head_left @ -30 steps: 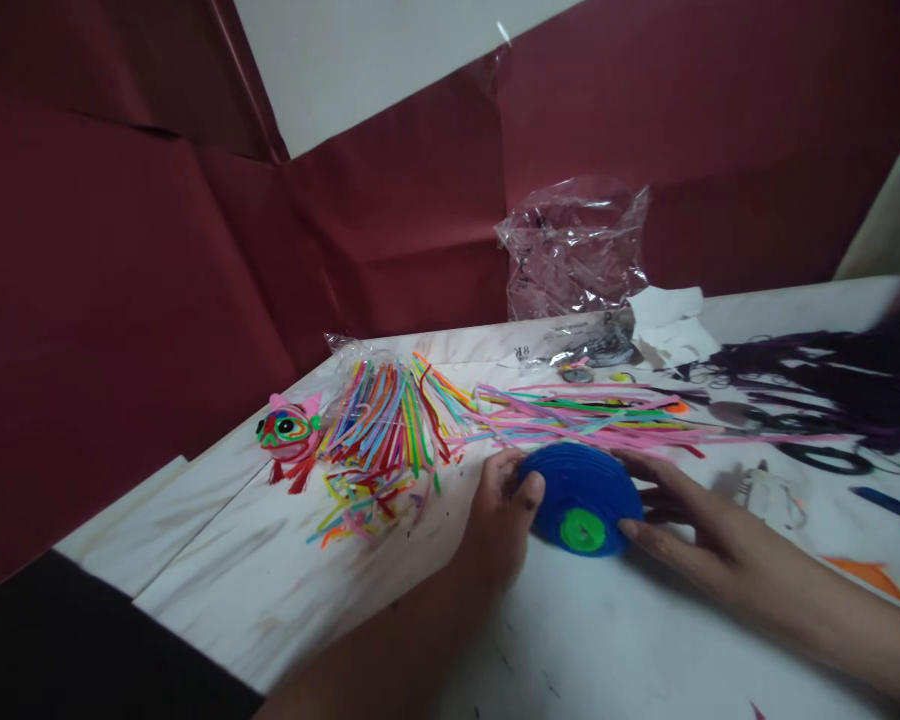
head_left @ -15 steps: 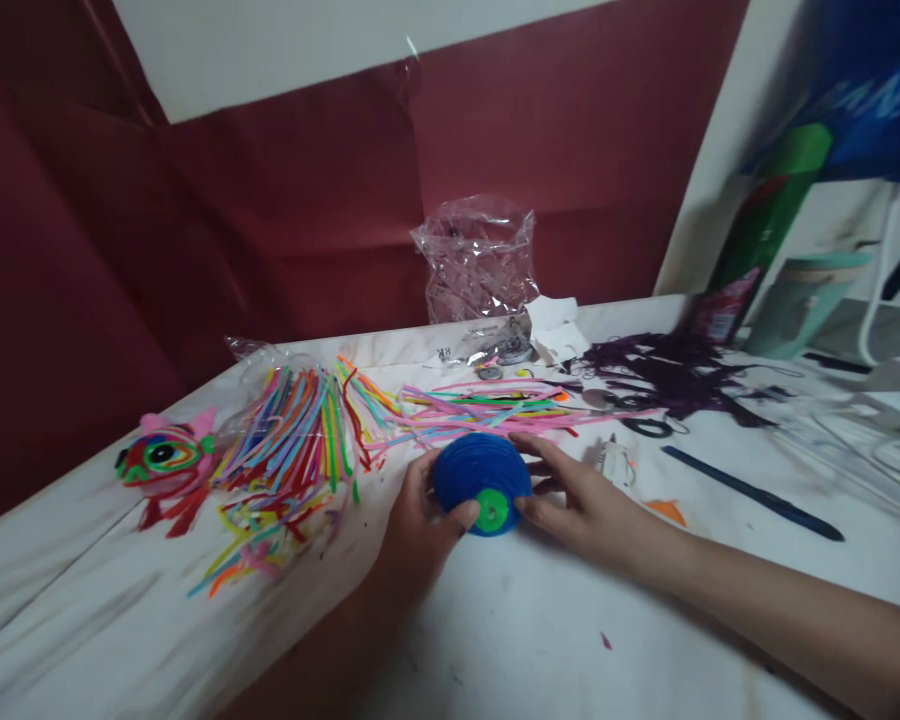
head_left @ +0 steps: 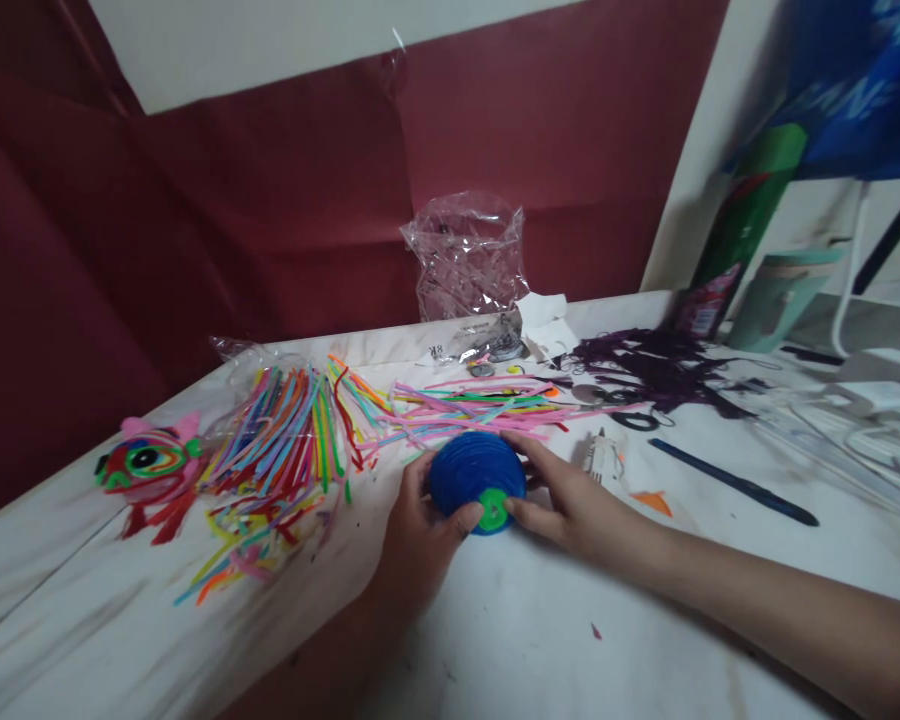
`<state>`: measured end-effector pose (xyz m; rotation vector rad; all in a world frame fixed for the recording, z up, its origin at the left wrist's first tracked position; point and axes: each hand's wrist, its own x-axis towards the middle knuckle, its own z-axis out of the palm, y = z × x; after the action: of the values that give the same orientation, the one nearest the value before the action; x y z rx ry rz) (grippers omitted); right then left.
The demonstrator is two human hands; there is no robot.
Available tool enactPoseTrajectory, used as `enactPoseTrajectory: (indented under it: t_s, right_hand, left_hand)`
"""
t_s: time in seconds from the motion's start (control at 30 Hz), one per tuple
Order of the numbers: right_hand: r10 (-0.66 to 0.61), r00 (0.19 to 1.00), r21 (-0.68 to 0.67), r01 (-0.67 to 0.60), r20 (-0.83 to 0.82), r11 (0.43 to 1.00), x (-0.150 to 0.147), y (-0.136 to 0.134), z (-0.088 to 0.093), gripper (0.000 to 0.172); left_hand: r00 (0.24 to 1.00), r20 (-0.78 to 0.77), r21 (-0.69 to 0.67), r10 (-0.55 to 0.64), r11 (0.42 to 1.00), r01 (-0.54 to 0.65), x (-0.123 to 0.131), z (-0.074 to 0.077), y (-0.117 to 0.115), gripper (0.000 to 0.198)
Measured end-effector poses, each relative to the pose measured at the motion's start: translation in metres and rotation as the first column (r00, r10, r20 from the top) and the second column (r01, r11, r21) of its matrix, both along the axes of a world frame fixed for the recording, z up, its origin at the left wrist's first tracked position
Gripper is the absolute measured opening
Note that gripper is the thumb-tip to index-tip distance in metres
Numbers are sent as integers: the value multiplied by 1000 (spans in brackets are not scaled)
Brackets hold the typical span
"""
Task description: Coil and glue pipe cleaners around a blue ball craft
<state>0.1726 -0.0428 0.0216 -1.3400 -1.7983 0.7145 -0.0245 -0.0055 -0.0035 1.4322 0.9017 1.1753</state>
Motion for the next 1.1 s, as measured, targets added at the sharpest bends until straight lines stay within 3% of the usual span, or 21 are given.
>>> enactPoseTrajectory:
  t_s: [0.13, 0.2, 0.3, 0.37, 0.63, 0.73, 0.77, 0.83, 0.9, 0.97, 1.1]
  right_hand:
    - [33, 998, -53, -35, -44, 998, -1, 2, 1, 69]
    - [10, 994, -50, -16, -109, 999, -2, 4, 3, 67]
    - [-101, 974, 84, 120, -201, 989, 0, 4, 10, 33]
    - [-164, 964, 192, 205, -208, 960, 4, 0, 20, 9]
    - [-185, 959, 386, 258, -216, 886, 12, -29, 57, 15]
    - [-107, 971, 335, 176, -216, 925, 3, -40, 60, 10]
    - [-37, 977, 284, 98, -210, 954, -1, -45, 59, 7]
    - [116, 966, 115, -91, -231, 989, -13, -52, 55, 4]
    - [244, 930, -40, -265, -277, 964, -23, -55, 50, 11]
    - [271, 910, -122, -322, -314, 939, -27, -55, 45, 15]
    - [266, 938, -140, -301, -223, 943, -24, -51, 38, 14]
  left_hand:
    - [998, -8, 4, 64, 998, -64, 2, 1, -1, 61]
    - [987, -35, 50, 156, 987, -154, 0, 3, 0, 56]
    - [935, -77, 188, 347, 926, -328, -8, 10, 4, 48]
    - [913, -71, 255, 401, 893, -372, -15, 17, 6, 39]
    - [903, -25, 299, 429, 865, -402, -22, 33, 5, 25]
    - [883, 15, 449, 468, 786, -424, -21, 41, -8, 18]
    - [881, 20, 551, 472, 731, -404, -21, 44, -15, 14]
    - [938, -96, 711, 334, 683, -170, -19, 47, -29, 10]
    - [959, -241, 730, 149, 679, 77, -18, 47, -40, 10]
    - [942, -336, 740, 14, 623, 254, -17, 44, -45, 2]
    - [910, -415, 723, -6, 605, 333, -14, 38, -43, 16]
